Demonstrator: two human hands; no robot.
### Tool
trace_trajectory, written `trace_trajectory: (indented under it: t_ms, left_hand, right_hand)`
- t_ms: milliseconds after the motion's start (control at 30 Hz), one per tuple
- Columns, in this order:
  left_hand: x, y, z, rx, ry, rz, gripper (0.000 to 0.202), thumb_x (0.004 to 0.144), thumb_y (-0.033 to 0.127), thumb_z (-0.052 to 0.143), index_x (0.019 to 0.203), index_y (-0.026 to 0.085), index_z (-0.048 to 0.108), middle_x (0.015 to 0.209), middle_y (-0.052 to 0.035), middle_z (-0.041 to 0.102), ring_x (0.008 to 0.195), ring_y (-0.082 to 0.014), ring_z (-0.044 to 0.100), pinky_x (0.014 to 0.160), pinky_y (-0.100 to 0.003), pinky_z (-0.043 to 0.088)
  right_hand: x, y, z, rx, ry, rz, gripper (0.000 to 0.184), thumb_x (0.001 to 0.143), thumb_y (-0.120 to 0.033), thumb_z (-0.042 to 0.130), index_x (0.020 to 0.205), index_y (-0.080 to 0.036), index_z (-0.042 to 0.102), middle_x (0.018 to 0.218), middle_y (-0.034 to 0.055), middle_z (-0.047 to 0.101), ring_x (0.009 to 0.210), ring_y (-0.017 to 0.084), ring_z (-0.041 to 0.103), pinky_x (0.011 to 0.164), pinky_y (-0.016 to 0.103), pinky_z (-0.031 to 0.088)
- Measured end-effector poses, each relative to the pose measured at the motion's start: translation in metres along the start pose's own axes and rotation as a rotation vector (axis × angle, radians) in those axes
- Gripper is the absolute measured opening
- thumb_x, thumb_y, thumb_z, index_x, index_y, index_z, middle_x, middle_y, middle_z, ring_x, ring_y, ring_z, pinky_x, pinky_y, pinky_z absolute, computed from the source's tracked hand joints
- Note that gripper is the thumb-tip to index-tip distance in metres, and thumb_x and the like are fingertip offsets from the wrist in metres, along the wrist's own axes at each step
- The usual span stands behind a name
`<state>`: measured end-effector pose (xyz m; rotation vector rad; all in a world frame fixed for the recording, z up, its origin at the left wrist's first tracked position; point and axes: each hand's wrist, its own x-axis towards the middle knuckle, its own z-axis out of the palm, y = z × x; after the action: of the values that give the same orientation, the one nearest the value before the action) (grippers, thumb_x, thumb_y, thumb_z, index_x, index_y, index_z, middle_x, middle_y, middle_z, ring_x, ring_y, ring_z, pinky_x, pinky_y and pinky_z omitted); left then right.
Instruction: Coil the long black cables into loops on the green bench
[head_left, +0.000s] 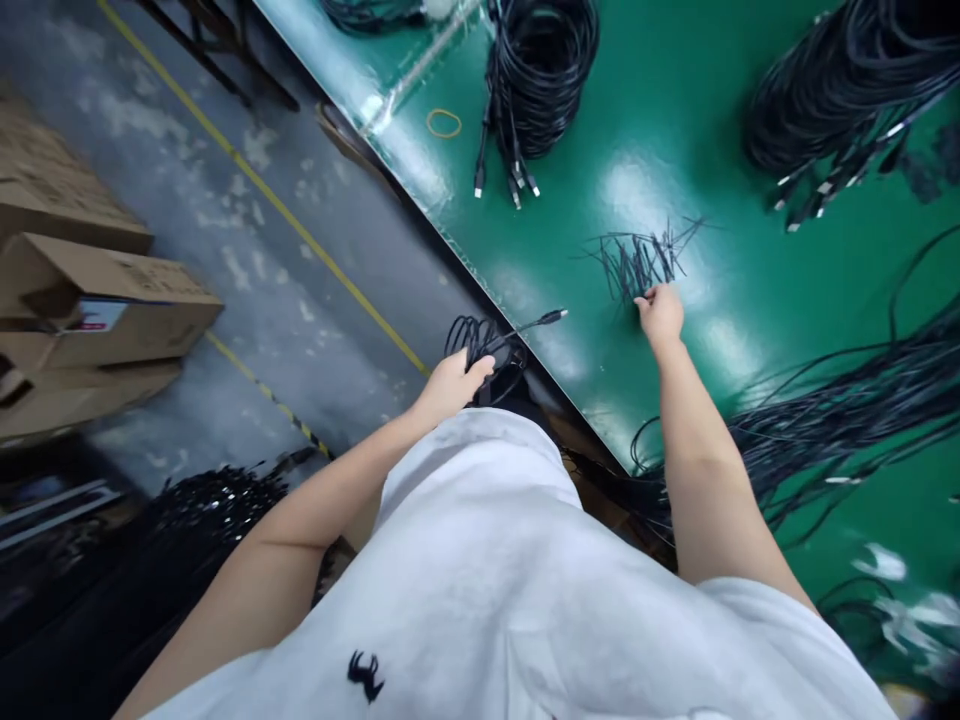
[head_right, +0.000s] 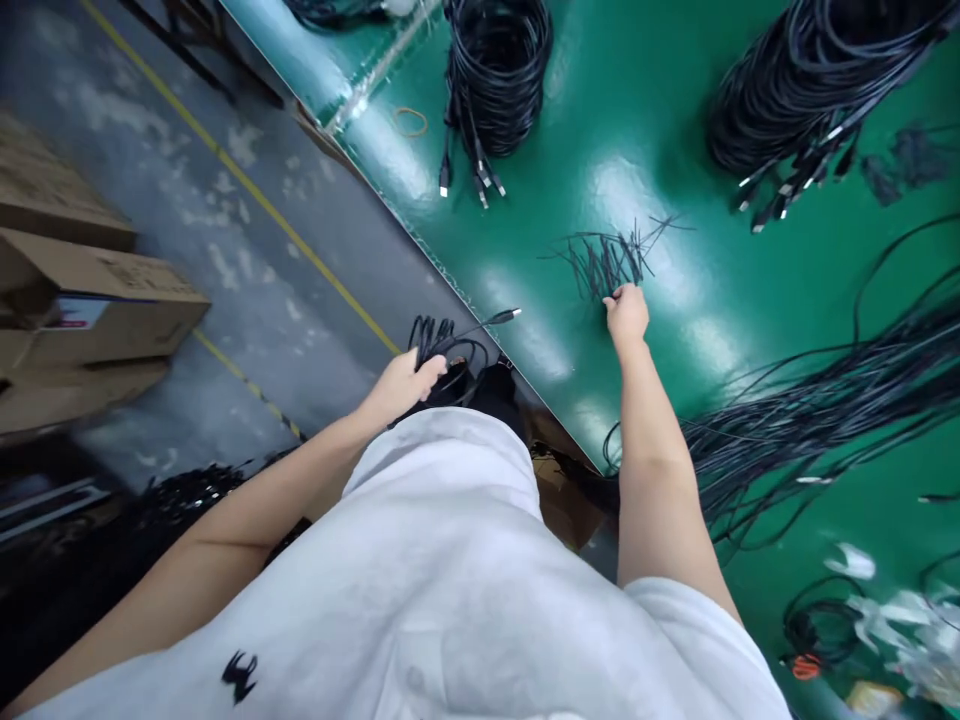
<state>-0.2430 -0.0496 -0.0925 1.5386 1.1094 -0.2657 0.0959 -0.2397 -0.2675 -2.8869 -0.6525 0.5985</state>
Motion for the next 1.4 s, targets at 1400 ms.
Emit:
trace_trajectory:
  t_ms: [1400]
  left_hand:
    - [-0.013, -0.023, -0.03, 0.121, -0.136, 0.577, 0.024, 0.09, 0.019, 0.045, 0.111, 0.018, 0.057, 0.111, -0.0083, 0.064, 0.104, -0.0204, 0.058, 0.094, -0.032, 0.042]
  right_hand:
    - [-0.246, -0.212, -0.059, -0.05, 0.251, -1.134, 0.033, 0.099, -0.016, 0.031, 0.099, -0.012, 0.064, 0.108, 0.0147, 0.061, 0.097, 0.022, 0.053, 0.082, 0.034, 0.038]
